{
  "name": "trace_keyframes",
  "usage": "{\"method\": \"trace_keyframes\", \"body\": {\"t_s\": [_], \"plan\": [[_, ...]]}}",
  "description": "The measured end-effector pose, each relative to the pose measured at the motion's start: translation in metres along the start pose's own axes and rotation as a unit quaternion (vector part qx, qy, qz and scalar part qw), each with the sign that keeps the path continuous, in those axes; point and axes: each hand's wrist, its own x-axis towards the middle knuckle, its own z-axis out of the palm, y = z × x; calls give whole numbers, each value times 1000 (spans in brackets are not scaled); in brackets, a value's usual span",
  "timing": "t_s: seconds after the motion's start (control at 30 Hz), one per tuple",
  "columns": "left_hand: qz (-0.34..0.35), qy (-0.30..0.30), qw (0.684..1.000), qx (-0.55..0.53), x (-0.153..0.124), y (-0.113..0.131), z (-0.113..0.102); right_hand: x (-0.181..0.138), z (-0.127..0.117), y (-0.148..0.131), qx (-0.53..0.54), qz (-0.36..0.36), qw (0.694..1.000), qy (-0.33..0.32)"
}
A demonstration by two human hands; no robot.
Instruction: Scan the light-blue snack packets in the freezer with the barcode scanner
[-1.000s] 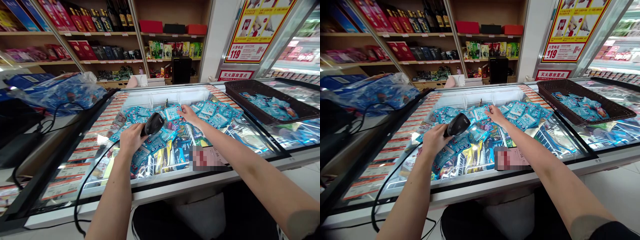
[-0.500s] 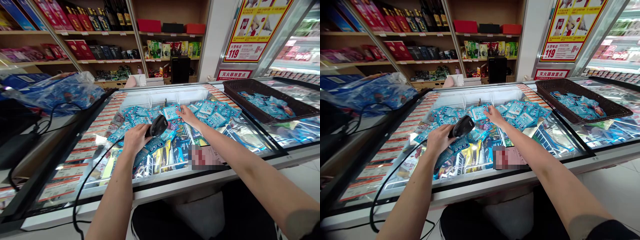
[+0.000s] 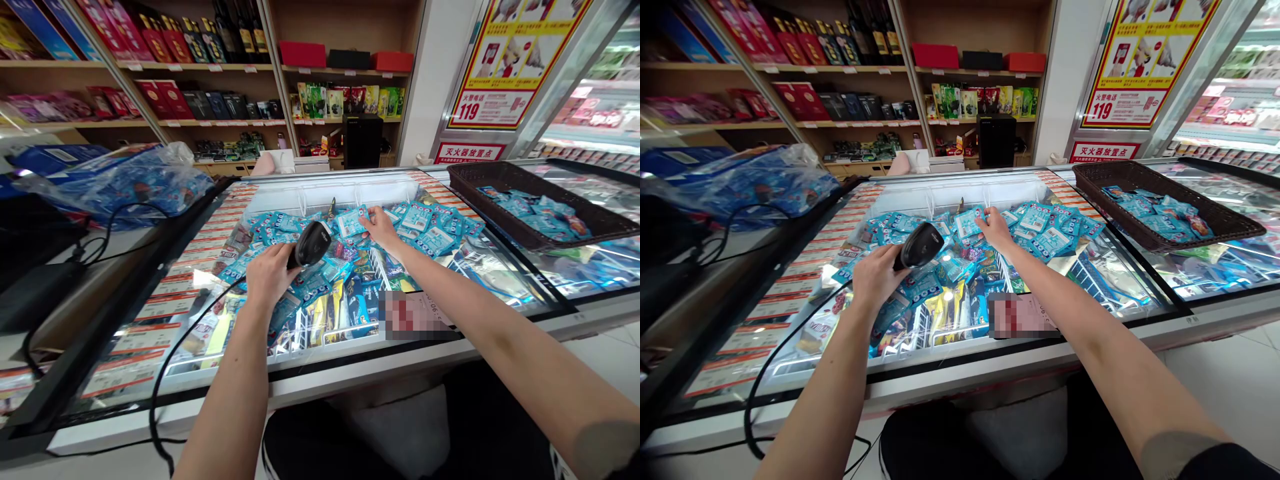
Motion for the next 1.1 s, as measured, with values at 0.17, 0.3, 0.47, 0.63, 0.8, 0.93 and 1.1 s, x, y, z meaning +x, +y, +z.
{"method": "trace_keyframes", "body": {"t_s": [0.17,0.3,0.47,0.63,0.8,0.93,1.1], "plan": [[-74,12,997,23,-1,-4,-1,-2,-6,-3,-231,-28,963,138],[-106,11,994,28,-1,-6,-1,-13,-5,-13,-355,-136,920,98],[-109,-1,994,26,-1,-6,-1,-20,4,-17,-400,-201,890,-92],[-115,-5,993,21,-1,-6,0,-15,3,-14,-448,-139,880,-76],[-128,11,992,16,-1,-9,-1,-13,1,-11,-443,-120,887,-47],[-162,33,986,16,-2,-16,-2,-13,10,-14,-418,-170,891,-45],[-198,57,978,18,-4,-20,-3,-8,35,-25,-390,-260,875,-124]]}}
